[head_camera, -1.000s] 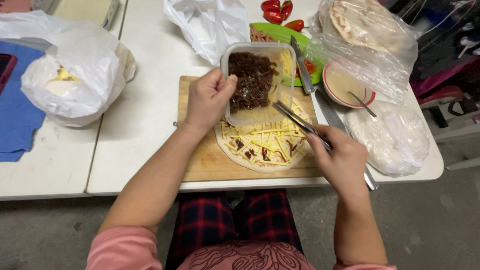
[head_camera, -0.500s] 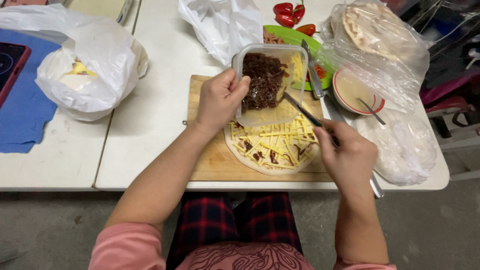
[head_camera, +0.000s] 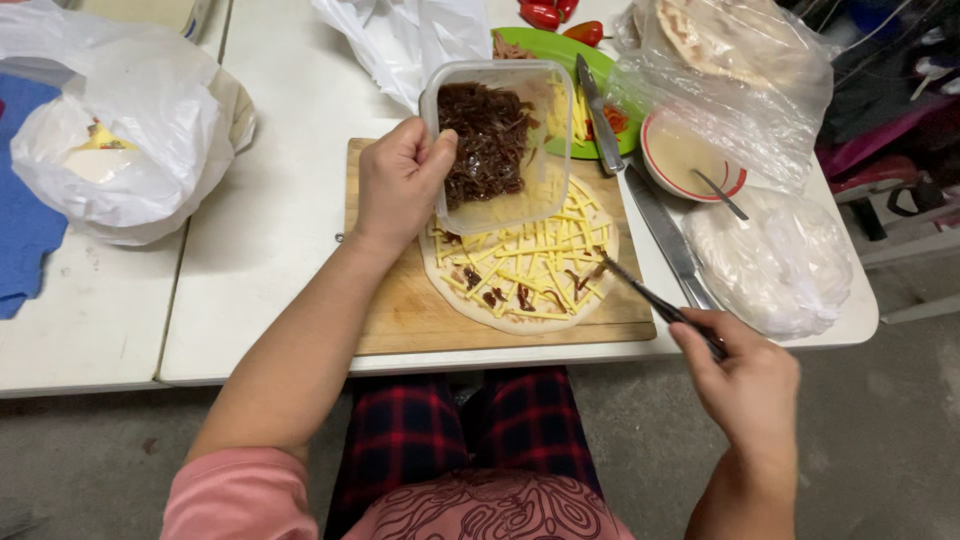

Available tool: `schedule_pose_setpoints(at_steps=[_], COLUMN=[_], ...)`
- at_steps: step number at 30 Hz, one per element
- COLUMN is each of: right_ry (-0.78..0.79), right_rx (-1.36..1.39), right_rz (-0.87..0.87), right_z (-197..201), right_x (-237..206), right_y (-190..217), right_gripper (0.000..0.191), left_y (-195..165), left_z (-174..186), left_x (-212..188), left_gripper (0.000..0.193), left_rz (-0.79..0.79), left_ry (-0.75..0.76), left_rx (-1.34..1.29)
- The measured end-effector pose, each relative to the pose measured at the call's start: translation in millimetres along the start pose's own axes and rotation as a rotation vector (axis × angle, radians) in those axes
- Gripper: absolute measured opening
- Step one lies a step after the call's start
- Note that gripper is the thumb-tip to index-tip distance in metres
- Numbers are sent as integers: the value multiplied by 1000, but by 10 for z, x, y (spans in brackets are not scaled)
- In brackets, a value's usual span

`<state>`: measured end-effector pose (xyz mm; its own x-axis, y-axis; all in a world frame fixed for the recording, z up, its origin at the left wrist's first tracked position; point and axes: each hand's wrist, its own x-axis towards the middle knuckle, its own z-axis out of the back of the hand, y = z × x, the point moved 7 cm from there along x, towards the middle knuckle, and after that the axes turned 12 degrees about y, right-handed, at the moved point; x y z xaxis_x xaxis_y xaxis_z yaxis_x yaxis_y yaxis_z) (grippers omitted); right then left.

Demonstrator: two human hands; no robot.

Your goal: The person uses tongs to place cooked meat onto a pizza base topped with shredded cheese. After topping the pizza, the person takes a flatbread from a plastic bag and places it on a grill.

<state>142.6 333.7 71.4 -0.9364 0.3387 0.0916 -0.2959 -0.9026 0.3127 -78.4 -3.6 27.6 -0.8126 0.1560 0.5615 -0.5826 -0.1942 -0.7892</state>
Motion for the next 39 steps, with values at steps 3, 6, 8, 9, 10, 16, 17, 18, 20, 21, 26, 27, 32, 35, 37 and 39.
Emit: schedule_pose_setpoints(at_steps=[3, 6, 8, 9, 10, 16, 17, 18, 20, 21, 26, 27, 32, 35, 37, 39], right_ry=[29, 5, -33, -54, -63, -119, -142, -166, -187, -199, -163, -164, -277, -316, -325, -344], right_rx=[-51, -76, -35, -14, -23, 86, 129, 173, 241, 277, 195, 154, -80, -161, -216, -296], right_rz=[73, 78, 90, 96, 99, 126, 141, 154, 254, 308, 475, 502, 571, 603, 602, 603], right_z=[-132, -103, -32, 4, 27, 107, 122, 137, 144, 146, 17, -1, -27, -63, -98, -125], right_x=[45, 83, 81, 78, 78, 71, 72, 74, 90, 107, 256, 291, 457, 506, 543, 568], right_y=[40, 33, 26, 25, 28, 14, 20, 28, 124, 188, 624, 717, 1104, 1273, 1352, 1407], right_gripper=[31, 31, 32, 32, 32, 31, 31, 31, 30, 29, 24, 23, 23, 22, 22, 22], left_y=[34, 43, 37, 33, 36, 81, 74, 66, 57, 48, -71, -86, -165, -200, -207, -208], left_z=[2, 11, 29, 37, 40, 10, -1, -15, -52, -62, -56, -58, -87, -102, -112, -121], left_x=[-2, 3, 2, 5, 7, 17, 18, 16, 13, 16, 14, 15, 15, 11, 15, 21], left_gripper=[47, 46, 45, 45, 45, 44, 44, 44, 42, 42, 45, 45, 45, 44, 44, 44], left_rz=[27, 18, 6, -1, 2, 53, 45, 38, 50, 54, 7, 8, -4, -1, 16, 32], left_ry=[2, -7, -22, -30, -32, 4, 12, 21, 47, 58, 31, 34, 30, 31, 37, 44], left_rx=[-4, -12, -7, -5, -5, -37, -44, -51, -61, -63, -38, -40, -43, -44, -49, -50])
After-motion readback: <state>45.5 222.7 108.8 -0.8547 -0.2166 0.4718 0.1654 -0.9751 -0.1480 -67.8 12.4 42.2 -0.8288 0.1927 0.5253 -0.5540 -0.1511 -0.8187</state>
